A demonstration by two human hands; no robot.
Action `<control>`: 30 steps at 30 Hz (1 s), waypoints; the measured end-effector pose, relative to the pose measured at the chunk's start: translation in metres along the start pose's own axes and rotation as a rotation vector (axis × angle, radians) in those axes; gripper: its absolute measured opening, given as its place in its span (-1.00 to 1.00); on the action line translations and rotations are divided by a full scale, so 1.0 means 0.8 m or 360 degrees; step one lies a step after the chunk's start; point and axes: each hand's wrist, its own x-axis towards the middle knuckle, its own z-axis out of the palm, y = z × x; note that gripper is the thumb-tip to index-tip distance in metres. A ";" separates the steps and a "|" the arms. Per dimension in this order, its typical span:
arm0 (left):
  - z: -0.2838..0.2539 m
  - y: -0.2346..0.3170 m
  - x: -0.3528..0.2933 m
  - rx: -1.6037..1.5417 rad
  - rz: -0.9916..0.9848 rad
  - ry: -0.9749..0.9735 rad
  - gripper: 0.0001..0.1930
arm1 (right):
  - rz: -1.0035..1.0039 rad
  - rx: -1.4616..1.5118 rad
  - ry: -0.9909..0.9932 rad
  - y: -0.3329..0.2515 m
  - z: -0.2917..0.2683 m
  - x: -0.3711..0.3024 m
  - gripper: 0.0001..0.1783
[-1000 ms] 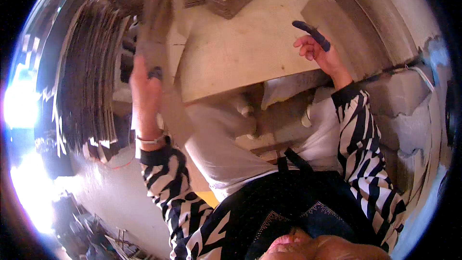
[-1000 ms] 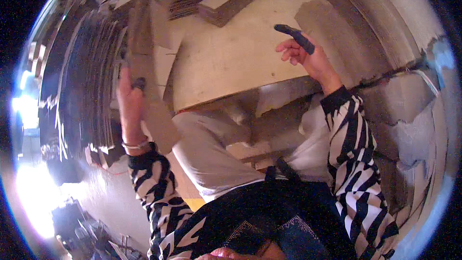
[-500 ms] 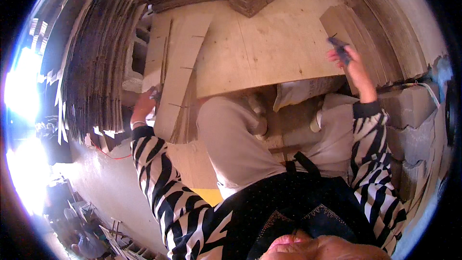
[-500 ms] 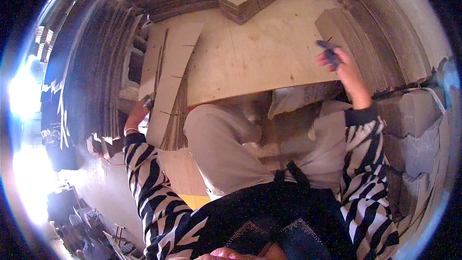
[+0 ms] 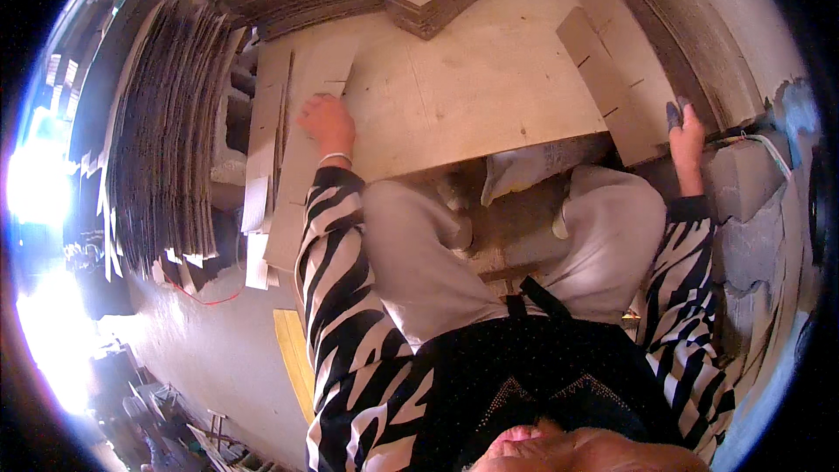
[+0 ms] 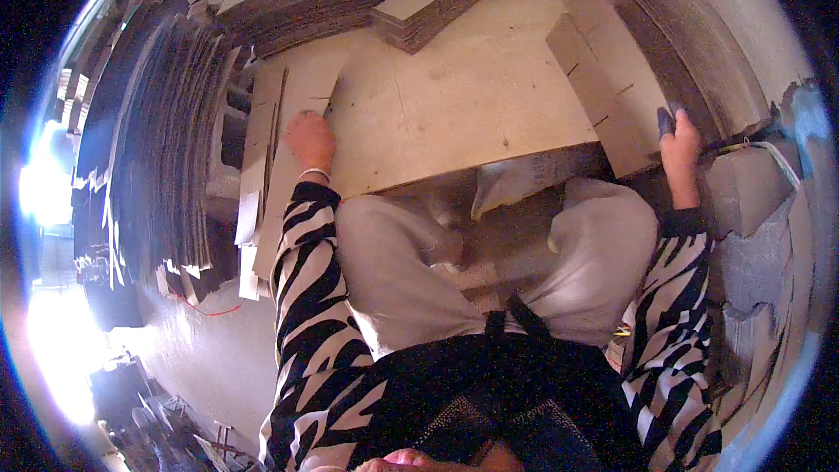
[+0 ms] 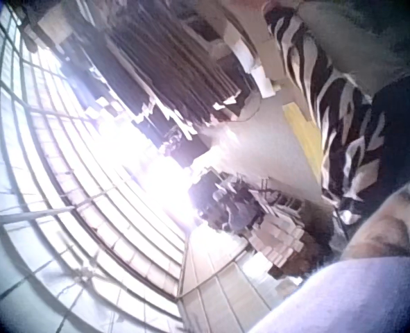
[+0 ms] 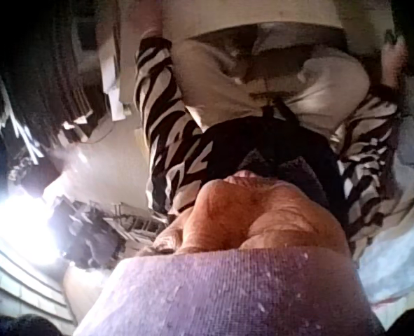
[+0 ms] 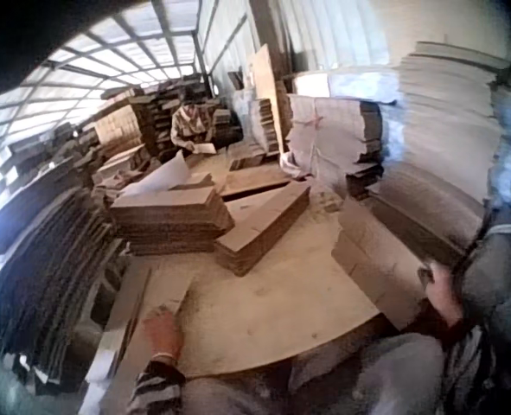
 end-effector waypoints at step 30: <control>-0.040 0.166 -0.111 -0.2320 0.0076 -0.0768 -0.81 | -0.1150 0.0331 -0.0540 -0.250 0.127 -0.067 -0.80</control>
